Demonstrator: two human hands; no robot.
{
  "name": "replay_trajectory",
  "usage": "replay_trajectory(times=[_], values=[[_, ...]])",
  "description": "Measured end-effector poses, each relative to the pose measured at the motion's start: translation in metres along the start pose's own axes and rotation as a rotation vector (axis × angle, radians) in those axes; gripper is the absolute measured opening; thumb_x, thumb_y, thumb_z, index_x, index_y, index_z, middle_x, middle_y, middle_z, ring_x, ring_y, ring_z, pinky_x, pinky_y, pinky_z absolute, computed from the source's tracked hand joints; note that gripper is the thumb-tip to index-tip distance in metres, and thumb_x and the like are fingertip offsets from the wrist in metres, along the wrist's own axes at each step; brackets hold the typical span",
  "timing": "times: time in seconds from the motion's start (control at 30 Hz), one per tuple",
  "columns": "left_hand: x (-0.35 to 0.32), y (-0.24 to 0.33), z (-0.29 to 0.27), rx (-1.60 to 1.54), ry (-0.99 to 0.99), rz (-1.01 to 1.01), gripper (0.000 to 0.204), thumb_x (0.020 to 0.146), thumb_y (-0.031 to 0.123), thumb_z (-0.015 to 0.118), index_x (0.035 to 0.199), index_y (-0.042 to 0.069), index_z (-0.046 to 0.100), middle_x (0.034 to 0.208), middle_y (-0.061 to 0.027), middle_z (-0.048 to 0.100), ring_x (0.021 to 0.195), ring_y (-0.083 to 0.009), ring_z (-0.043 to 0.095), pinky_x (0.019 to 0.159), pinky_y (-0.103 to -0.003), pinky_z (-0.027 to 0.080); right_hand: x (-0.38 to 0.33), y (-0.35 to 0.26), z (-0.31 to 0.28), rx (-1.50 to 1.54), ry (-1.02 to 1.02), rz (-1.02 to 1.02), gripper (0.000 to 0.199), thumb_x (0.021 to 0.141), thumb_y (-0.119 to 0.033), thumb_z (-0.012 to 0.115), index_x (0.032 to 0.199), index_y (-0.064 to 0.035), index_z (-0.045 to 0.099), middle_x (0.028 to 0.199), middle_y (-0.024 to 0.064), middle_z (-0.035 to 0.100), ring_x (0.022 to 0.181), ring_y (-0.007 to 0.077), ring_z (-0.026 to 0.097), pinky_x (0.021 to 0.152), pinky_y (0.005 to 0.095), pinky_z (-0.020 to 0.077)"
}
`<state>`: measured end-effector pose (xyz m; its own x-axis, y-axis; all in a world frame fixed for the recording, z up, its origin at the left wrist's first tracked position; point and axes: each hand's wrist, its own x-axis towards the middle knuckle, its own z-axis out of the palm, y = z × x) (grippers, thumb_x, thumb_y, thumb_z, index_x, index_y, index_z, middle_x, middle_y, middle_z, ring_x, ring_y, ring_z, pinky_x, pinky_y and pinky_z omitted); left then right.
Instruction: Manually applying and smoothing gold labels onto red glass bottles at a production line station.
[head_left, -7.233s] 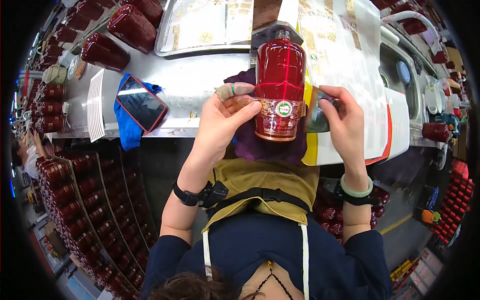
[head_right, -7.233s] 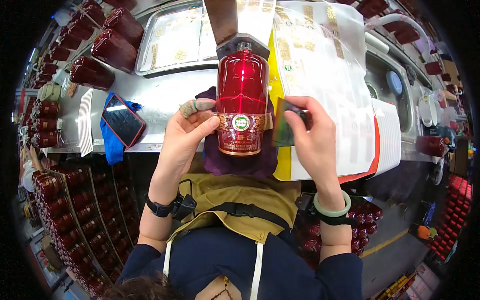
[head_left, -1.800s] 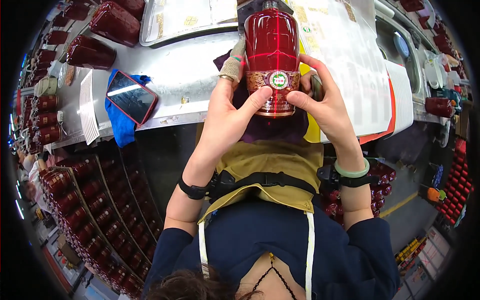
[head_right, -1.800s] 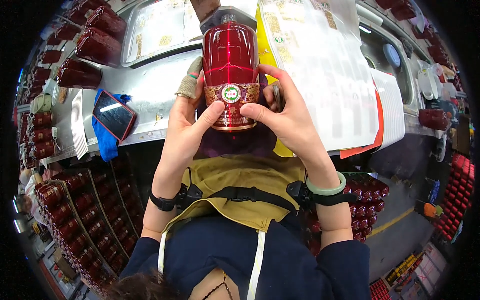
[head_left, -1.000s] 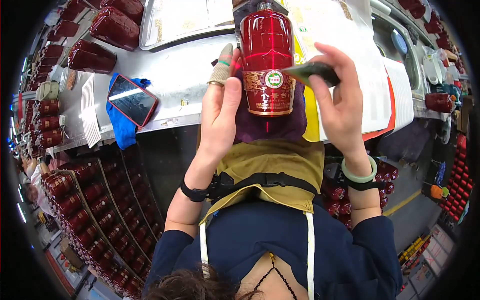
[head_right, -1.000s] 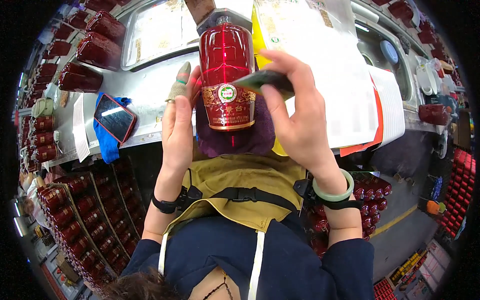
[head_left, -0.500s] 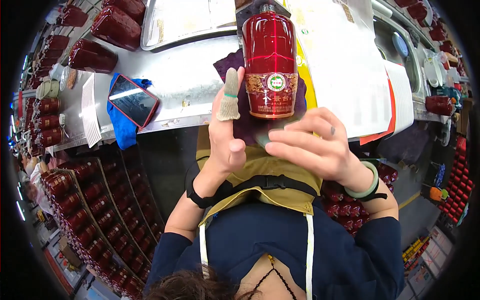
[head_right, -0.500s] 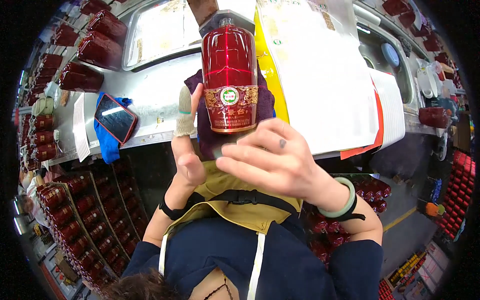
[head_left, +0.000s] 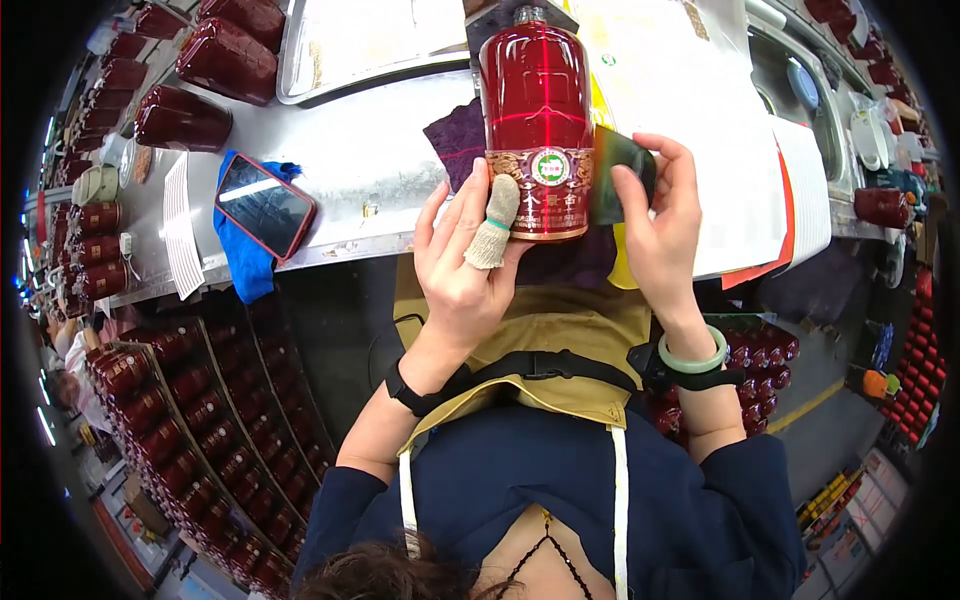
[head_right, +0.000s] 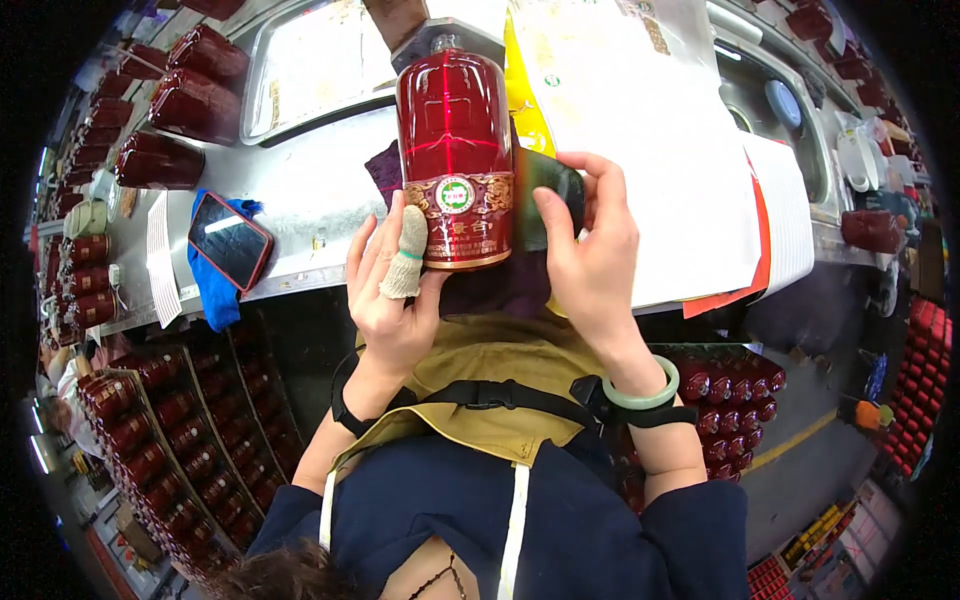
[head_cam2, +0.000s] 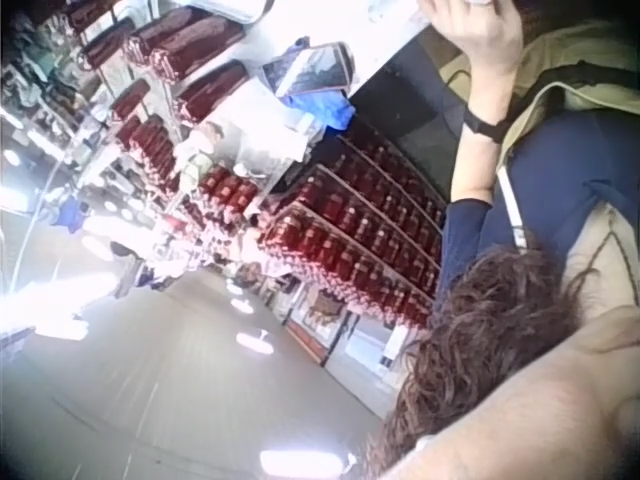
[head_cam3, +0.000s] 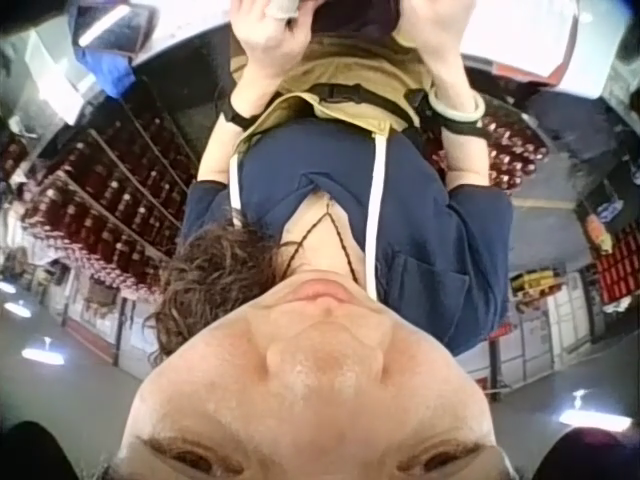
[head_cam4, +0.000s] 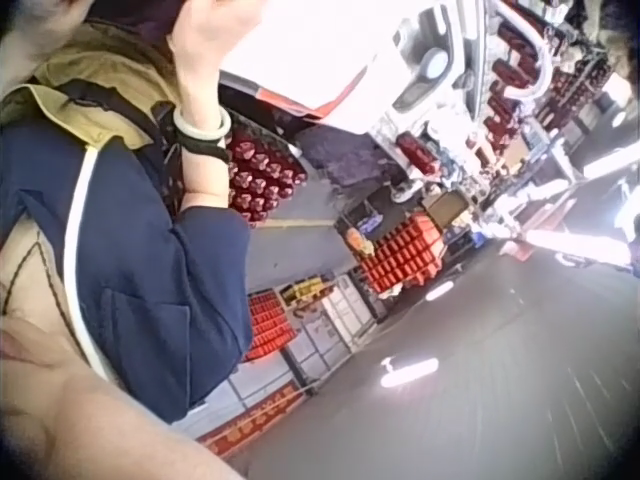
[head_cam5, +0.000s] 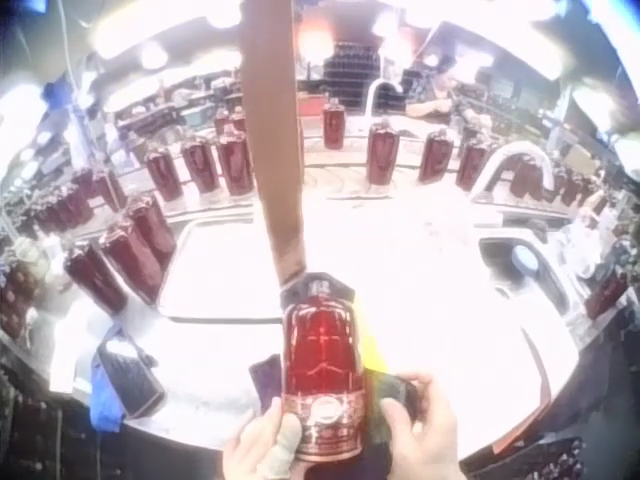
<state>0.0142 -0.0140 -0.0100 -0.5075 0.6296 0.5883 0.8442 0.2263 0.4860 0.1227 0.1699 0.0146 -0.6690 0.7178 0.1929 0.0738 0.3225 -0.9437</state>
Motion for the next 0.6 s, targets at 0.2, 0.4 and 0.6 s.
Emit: replay_trajectory(times=[0.2,0.4,0.6], values=[[-0.001,0.003,-0.005,-0.047,0.063,-0.125,0.064,0.08,0.012,0.085,0.136,-0.009,0.063,0.15,-0.0293,0.055,0.135,-0.0446,0.056,0.112,-0.05,0.044,0.005,0.006,-0.011,0.133,0.022,0.107,0.029,0.104,-0.005,0.064,0.131,0.0012,0.056,0.109,0.0042,0.064,0.094,0.0063,0.058,0.081,0.0221,0.0485],[0.004,0.001,-0.004,0.109,-0.003,0.026,0.07,0.073,0.016,0.089,0.14,0.011,0.068,0.153,-0.0286,0.052,0.138,-0.0464,0.051,0.112,-0.051,0.043,0.009,0.003,-0.018,0.161,0.048,0.096,0.031,0.106,-0.008,0.063,0.134,0.0027,0.055,0.115,0.0051,0.062,0.101,0.0075,0.056,0.088,0.0222,0.0464],[0.015,0.011,-0.006,0.172,-0.092,0.049,0.062,0.081,0.048,0.083,0.138,0.03,0.07,0.163,-0.0234,0.041,0.148,-0.0442,0.037,0.118,-0.059,0.031,0.008,0.003,-0.015,0.205,0.035,0.124,0.03,0.107,-0.009,0.062,0.133,0.0026,0.055,0.118,0.0064,0.061,0.105,0.0087,0.058,0.09,0.0231,0.0472]])
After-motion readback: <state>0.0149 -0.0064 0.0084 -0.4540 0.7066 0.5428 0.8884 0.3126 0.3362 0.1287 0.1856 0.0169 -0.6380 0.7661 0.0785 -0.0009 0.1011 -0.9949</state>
